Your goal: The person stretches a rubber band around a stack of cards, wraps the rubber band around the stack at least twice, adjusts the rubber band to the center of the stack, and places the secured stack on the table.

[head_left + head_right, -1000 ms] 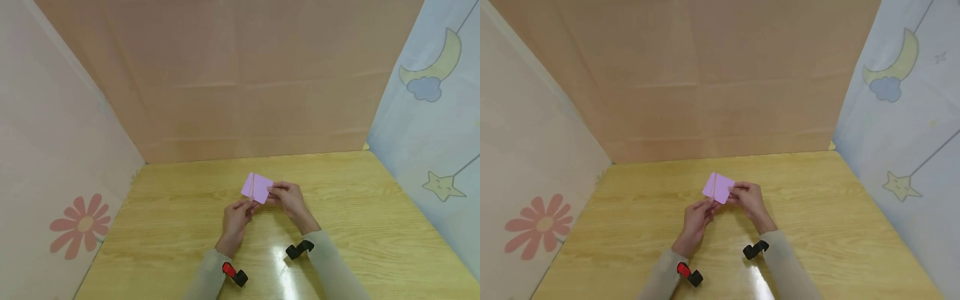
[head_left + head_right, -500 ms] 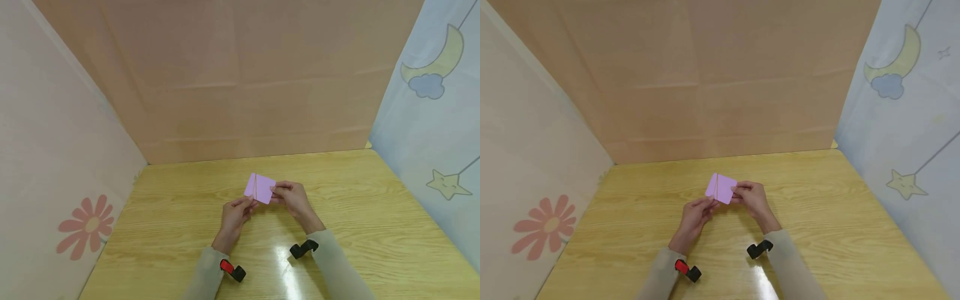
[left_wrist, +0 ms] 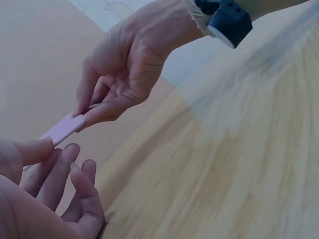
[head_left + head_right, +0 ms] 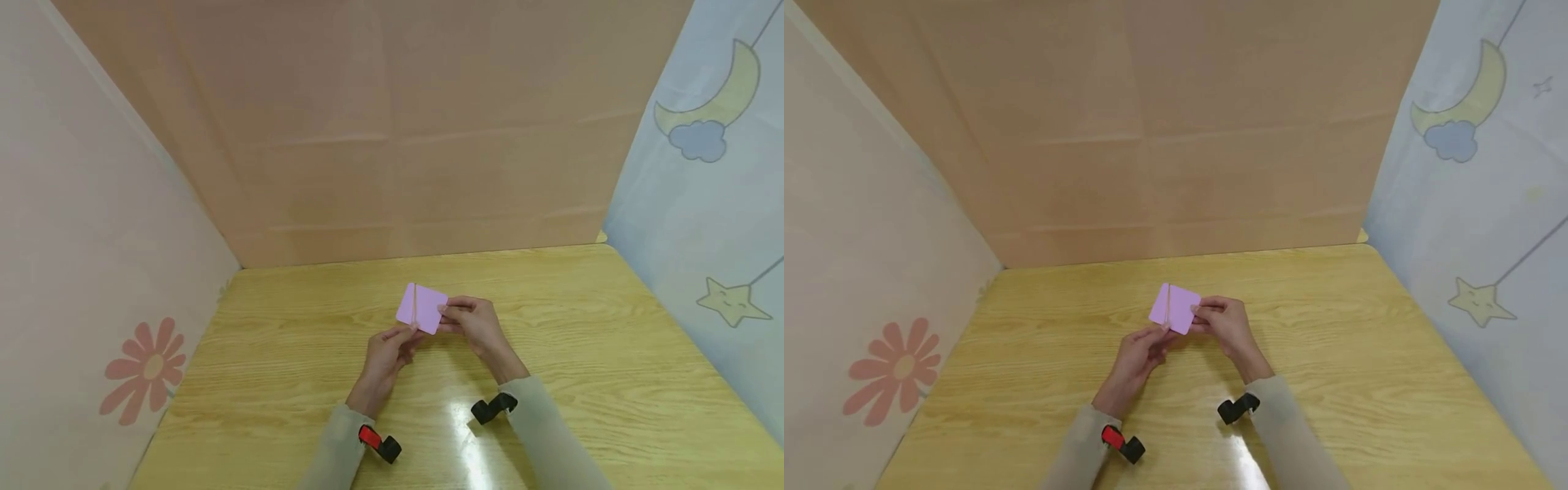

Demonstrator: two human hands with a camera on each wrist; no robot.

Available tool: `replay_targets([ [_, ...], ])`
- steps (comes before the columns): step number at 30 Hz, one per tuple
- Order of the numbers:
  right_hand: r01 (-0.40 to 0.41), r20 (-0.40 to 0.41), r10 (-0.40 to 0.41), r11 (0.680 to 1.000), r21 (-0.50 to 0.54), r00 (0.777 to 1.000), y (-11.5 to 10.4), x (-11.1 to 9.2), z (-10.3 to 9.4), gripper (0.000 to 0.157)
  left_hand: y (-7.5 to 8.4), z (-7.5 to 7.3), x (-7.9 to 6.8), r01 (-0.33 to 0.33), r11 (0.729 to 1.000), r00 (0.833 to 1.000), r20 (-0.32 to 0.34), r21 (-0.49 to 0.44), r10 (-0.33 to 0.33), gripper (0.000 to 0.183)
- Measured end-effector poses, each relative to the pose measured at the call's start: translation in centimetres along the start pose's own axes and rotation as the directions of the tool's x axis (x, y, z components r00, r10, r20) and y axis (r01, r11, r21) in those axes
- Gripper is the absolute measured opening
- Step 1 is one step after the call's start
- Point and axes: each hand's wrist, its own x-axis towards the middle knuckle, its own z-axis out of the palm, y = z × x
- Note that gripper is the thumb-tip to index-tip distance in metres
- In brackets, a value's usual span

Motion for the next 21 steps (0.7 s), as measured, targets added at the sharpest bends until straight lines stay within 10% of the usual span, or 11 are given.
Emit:
replay_targets([
  [21,0.004,-0.005,-0.004,1.000,-0.022,1.000,0.2,-0.6,-0.7,0.034,0.1,1.1,-0.4,-0.088,0.990,0.994,-0.061,0.106,0.095,0.025],
])
